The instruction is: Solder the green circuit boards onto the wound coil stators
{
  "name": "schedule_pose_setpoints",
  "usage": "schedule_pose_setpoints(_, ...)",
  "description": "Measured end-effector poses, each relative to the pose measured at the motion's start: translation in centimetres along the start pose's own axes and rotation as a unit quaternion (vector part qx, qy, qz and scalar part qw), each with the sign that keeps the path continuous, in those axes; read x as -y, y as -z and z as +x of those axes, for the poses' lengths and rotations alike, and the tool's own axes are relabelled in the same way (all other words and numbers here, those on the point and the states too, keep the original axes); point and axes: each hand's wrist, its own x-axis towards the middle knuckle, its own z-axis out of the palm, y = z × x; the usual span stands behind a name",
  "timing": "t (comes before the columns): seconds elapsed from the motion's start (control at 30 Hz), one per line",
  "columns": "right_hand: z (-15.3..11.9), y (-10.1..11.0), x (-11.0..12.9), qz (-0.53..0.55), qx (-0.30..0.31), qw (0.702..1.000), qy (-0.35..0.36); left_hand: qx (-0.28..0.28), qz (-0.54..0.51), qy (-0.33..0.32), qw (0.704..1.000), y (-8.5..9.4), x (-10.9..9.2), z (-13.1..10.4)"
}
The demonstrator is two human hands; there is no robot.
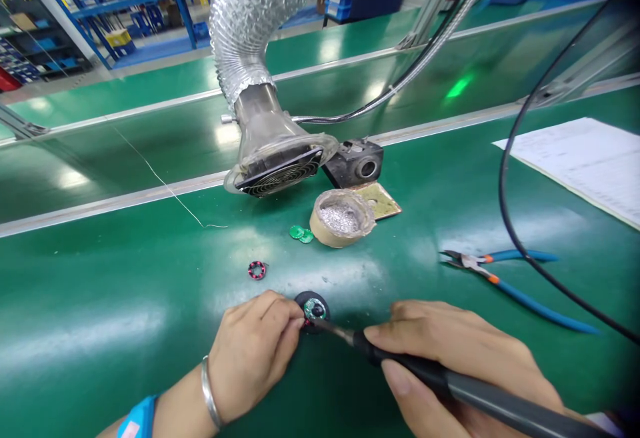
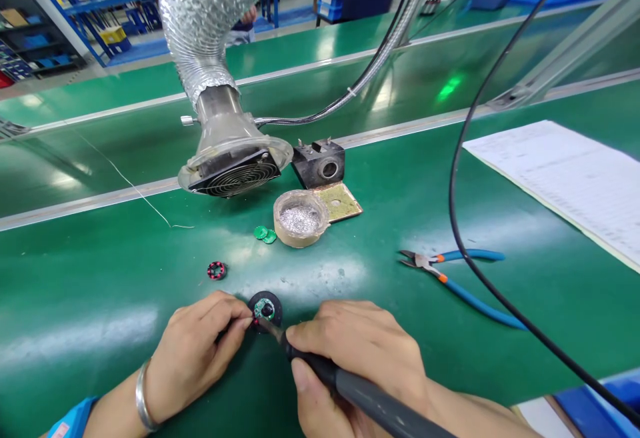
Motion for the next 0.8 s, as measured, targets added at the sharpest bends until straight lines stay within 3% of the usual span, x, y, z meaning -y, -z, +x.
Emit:
schedule_pose_setpoints(0.4, 0.05, 0.20, 0.01, 0.025, 0.042, 0.999, 0.000, -0.003, 0.021, -0.003, 1.000, -0.03, -0.17, 0.26)
schedule_pose_setpoints(0.8, -0.33, -0.28, 0.44, 0.005, 0.016, 1.000, -0.013, -0.008, 0.033, -0.014, 0.999, 0.06, -0.24, 0.20)
